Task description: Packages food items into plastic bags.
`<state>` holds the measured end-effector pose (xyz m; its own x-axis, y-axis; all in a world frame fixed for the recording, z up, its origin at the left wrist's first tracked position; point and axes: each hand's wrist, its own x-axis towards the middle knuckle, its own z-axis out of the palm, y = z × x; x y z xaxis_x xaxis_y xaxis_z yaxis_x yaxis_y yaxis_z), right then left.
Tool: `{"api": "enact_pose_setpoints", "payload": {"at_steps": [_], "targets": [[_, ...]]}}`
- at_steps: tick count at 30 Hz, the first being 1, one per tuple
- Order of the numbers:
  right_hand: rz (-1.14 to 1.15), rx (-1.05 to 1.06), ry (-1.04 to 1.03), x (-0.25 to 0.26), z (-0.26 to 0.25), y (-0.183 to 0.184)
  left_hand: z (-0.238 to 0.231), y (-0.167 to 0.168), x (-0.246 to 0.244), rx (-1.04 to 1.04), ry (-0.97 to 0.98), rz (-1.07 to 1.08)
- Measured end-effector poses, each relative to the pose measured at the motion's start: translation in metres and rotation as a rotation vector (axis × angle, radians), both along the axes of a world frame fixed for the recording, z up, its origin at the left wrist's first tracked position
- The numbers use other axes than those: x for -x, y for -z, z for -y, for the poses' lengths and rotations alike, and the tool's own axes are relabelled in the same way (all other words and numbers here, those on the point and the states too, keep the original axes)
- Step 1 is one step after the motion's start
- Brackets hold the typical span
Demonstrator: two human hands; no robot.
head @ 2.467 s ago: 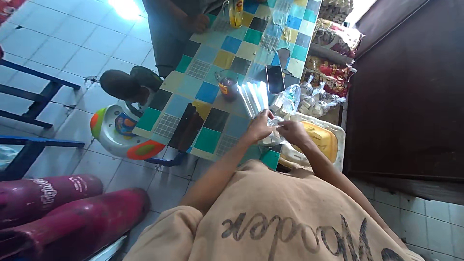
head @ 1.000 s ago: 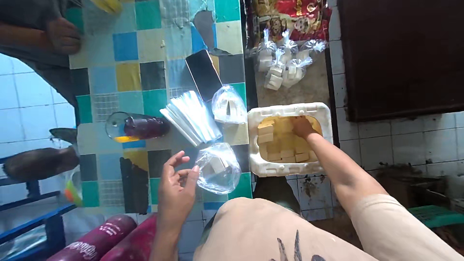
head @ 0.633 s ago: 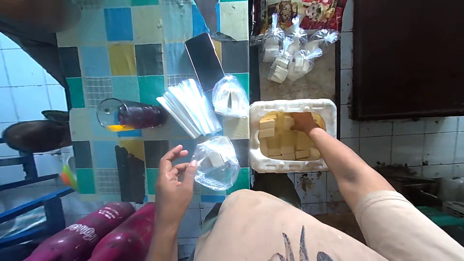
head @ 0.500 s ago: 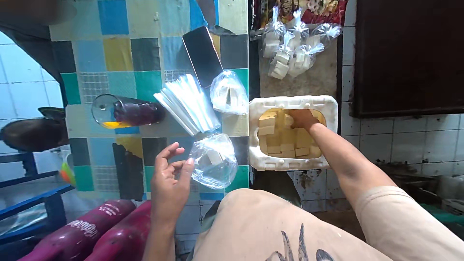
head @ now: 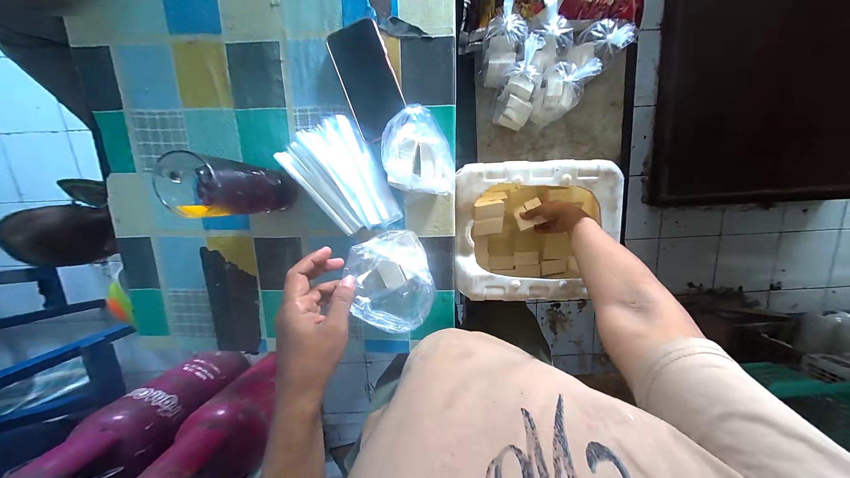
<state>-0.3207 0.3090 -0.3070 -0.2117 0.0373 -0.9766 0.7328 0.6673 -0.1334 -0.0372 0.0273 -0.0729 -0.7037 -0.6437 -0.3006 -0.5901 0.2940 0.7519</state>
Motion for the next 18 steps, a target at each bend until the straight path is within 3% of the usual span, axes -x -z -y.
{"api": "enact_pose_setpoints", "payload": {"at_steps": [3, 6, 13, 18], "targets": [[0.060, 0.083, 0.171, -0.015, -0.006, 0.008, -0.002, -0.001, 0.000, -0.003, 0.010, 0.002], [0.087, 0.126, 0.206, -0.027, -0.006, 0.009, -0.001, 0.001, -0.002, -0.016, 0.029, -0.005], [-0.003, 0.025, -0.026, -0.034, 0.003, 0.005, -0.010, -0.004, 0.001, 0.004, 0.133, -0.061], [-0.167, 0.006, -0.082, -0.035, -0.006, -0.035, -0.020, -0.002, 0.002, -0.006, 0.166, -0.043]]}}
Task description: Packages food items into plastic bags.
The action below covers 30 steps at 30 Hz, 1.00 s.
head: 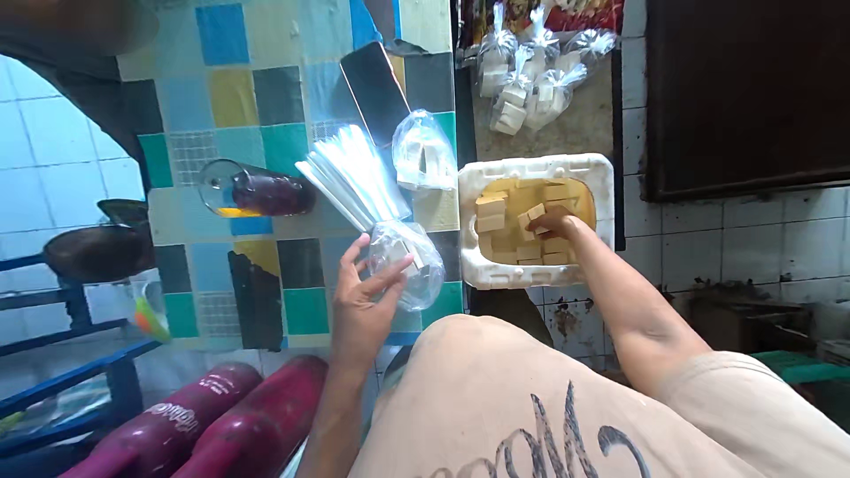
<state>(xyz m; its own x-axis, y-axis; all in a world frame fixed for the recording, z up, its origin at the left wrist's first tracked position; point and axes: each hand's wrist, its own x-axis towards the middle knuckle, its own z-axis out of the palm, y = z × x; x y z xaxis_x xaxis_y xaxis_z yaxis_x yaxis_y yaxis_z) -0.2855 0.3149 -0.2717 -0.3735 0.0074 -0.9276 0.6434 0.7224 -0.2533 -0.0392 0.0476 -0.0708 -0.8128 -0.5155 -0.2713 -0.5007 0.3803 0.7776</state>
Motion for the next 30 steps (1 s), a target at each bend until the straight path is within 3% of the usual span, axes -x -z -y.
{"api": "enact_pose_setpoints", "payload": {"at_steps": [5, 11, 14, 21, 24, 26, 28, 30], "targets": [[-0.034, 0.297, 0.287, -0.017, -0.016, -0.047, 0.000, -0.006, 0.002, 0.020, 0.038, 0.211], [-0.100, 0.614, 0.547, -0.037, -0.022, -0.087, 0.015, -0.006, 0.012, 0.178, 0.208, 0.148], [-0.129, 0.772, 0.569, -0.046, -0.017, -0.106, 0.019, -0.011, 0.015, 0.167, 0.250, 0.146], [-0.211, 1.051, 0.342, -0.092, 0.071, -0.189, 0.033, -0.012, 0.008, -0.004, 0.297, 0.086], [-0.330, 1.131, 0.191, -0.119, 0.118, -0.201, 0.037, -0.017, 0.017, -0.133, 0.280, 0.140], [-0.546, 0.999, -0.073, -0.128, 0.136, -0.196, 0.039, -0.020, 0.019, -0.165, 0.258, 0.142], [-0.732, 0.722, -0.437, -0.128, 0.144, -0.197, 0.042, -0.020, 0.020, -0.191, 0.254, 0.134], [-0.740, 0.438, -0.722, -0.129, 0.154, -0.206, 0.043, -0.021, 0.023, -0.222, 0.265, 0.114]]}}
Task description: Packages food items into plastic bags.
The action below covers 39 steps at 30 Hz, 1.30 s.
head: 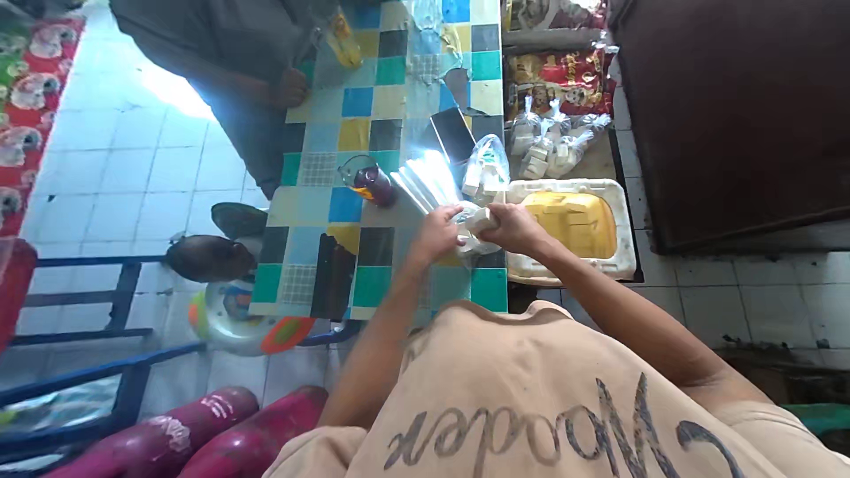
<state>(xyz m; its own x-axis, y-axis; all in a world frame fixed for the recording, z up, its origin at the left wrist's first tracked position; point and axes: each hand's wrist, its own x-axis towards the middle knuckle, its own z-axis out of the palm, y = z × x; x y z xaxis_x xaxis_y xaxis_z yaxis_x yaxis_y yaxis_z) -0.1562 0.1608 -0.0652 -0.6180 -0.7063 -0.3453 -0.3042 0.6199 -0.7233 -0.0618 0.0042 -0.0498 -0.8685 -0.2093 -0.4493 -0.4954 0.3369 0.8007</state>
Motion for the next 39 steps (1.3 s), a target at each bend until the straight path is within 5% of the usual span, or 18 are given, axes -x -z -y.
{"api": "enact_pose_setpoints", "payload": {"at_steps": [3, 18, 26, 32, 39], "targets": [[-0.063, -0.249, -0.020, -0.004, 0.021, -0.007, -0.003, -0.001, 0.006, -0.030, 0.044, -0.030], [0.138, -0.213, 0.321, 0.002, 0.052, 0.024, -0.012, -0.009, 0.010, -0.094, 0.110, 0.042], [0.403, -0.168, 0.286, -0.004, 0.052, 0.017, -0.011, -0.003, 0.009, -0.096, 0.118, -0.016], [0.296, -0.157, 0.030, 0.000, 0.049, 0.026, -0.010, -0.002, 0.007, -0.075, 0.095, -0.057], [0.096, -0.330, -0.043, 0.017, 0.047, 0.032, -0.011, 0.001, 0.005, -0.137, -0.063, -0.071]]}}
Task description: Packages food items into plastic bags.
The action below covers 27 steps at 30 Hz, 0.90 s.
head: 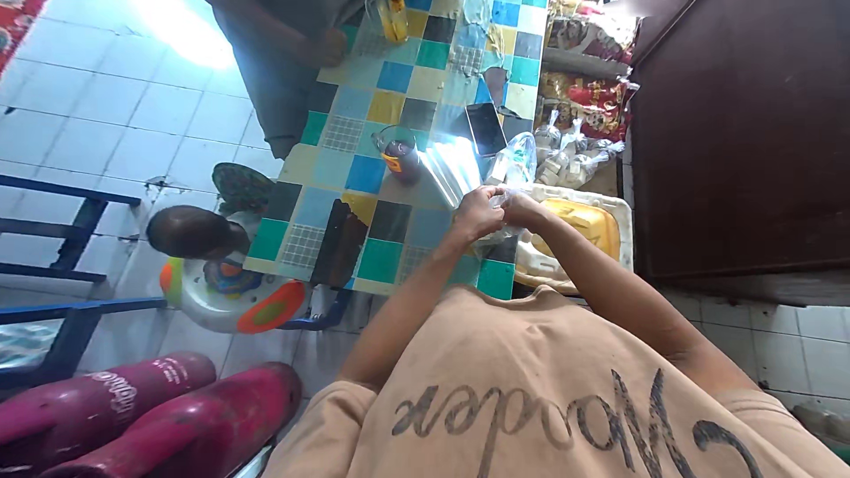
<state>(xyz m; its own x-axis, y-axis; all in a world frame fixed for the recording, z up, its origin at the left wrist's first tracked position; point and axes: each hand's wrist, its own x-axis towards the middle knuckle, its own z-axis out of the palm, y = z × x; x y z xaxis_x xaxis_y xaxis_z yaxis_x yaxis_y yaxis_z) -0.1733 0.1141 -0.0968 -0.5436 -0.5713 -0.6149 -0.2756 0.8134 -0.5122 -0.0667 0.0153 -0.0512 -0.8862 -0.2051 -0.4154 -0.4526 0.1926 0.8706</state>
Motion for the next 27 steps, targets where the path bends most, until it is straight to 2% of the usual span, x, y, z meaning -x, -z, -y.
{"api": "enact_pose_setpoints", "payload": {"at_steps": [3, 6, 8, 10, 12, 14, 16, 18, 21, 27], "targets": [[-0.119, -0.091, -0.076, -0.007, -0.002, -0.029, -0.001, 0.003, -0.001, -0.020, -0.104, -0.001], [-0.295, 0.134, 0.072, -0.015, -0.023, -0.057, 0.002, -0.001, -0.005, -0.023, -0.209, 0.085], [-0.346, 0.173, 0.178, -0.012, -0.038, -0.060, 0.005, 0.000, -0.008, -0.036, -0.225, 0.171], [-0.208, 0.070, 0.201, -0.002, -0.047, -0.043, 0.009, 0.002, -0.008, 0.010, -0.146, 0.261], [0.049, 0.068, 0.248, 0.000, -0.047, -0.025, 0.012, 0.007, -0.006, 0.065, -0.055, 0.284], [0.225, 0.186, 0.358, -0.006, -0.043, -0.034, 0.012, 0.006, -0.003, -0.005, -0.077, 0.259], [0.210, 0.284, 0.433, -0.006, -0.040, -0.051, 0.011, -0.006, -0.002, -0.134, -0.186, 0.205], [0.160, 0.335, 0.453, -0.006, -0.040, -0.071, 0.010, -0.025, -0.002, -0.160, -0.274, 0.117], [0.092, 0.404, 0.454, -0.004, -0.042, -0.096, 0.008, -0.055, -0.003, -0.045, -0.303, -0.007], [-0.089, 0.465, 0.364, 0.006, -0.054, -0.128, 0.024, -0.074, -0.012, 0.213, -0.357, -0.273]]}}
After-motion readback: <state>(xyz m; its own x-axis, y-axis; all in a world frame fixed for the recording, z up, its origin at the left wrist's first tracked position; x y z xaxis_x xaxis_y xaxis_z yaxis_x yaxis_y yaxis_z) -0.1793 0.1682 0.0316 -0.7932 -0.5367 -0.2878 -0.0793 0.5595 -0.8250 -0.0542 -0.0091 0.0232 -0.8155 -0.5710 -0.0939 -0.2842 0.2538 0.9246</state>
